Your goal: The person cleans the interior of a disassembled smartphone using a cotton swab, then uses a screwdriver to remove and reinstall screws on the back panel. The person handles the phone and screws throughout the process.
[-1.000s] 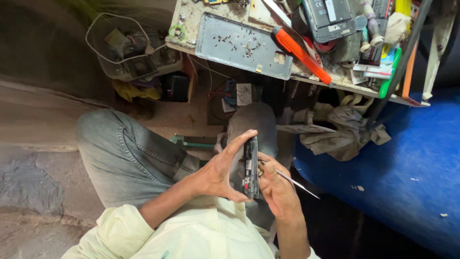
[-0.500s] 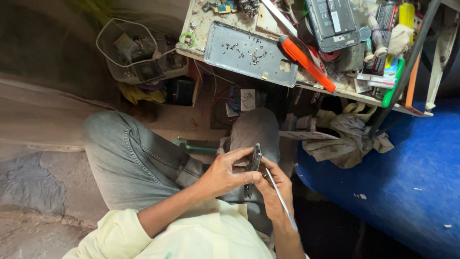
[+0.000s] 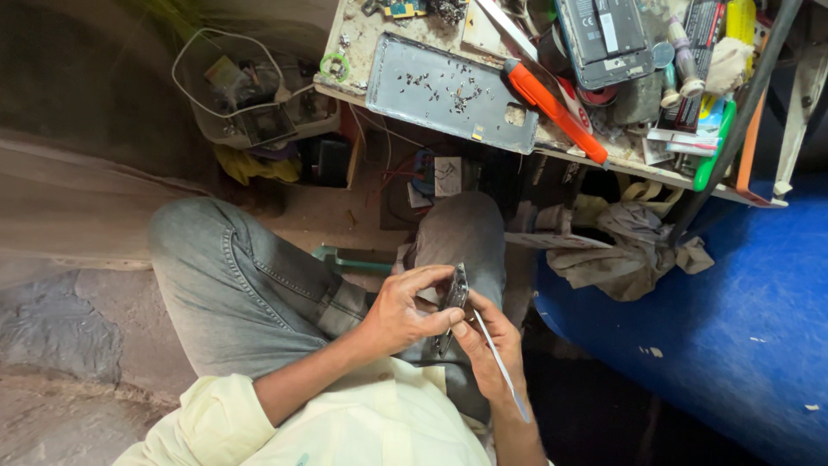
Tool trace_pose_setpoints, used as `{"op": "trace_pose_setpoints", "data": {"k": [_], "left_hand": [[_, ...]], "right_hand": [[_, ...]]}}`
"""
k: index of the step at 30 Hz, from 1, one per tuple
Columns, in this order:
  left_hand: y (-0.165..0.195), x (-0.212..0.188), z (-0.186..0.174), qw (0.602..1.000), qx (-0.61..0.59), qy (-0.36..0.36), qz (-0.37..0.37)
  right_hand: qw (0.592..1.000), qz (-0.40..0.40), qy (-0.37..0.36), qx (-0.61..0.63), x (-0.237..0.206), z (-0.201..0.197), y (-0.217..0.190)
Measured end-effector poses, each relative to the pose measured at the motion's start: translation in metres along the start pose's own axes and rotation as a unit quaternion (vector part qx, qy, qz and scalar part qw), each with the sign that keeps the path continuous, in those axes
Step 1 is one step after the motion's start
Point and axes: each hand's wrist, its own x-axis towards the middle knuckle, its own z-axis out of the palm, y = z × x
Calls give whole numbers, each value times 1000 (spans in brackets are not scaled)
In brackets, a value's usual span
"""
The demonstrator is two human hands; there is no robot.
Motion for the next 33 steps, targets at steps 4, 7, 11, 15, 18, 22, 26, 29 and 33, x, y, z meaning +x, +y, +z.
{"op": "trace_pose_setpoints", "data": {"k": [4,7,11,15,18,22,26,29,33], "left_hand": [[2,3,-6,996,72,8,45],[3,5,-12,989,143,-2,29],[0,7,-13,970,226,11,90],[-4,5,-13,956,266,7,125],[-4,4,-14,957,263,-3,126],[-5,4,-13,955,265,-7,134],[-4,2,-14,958,256,-14,131],[-4,2,-14,958,253,-16,131],[-4,2,-13,959,252,-15,128]], "right_hand": [[990,-39,50,-126,-1,2,-15],[984,-76,101,-125,-2,-6,-28],[977,-93,145,-124,0,-9,-25],[976,-127,153,-92,6,-5,-11],[970,-98,209,-77,5,-2,-6],[970,-110,197,-91,2,1,-4],[973,-105,181,-102,0,2,-4],[972,-107,177,-110,0,3,-6],[965,-124,162,-166,1,5,-14]]}}
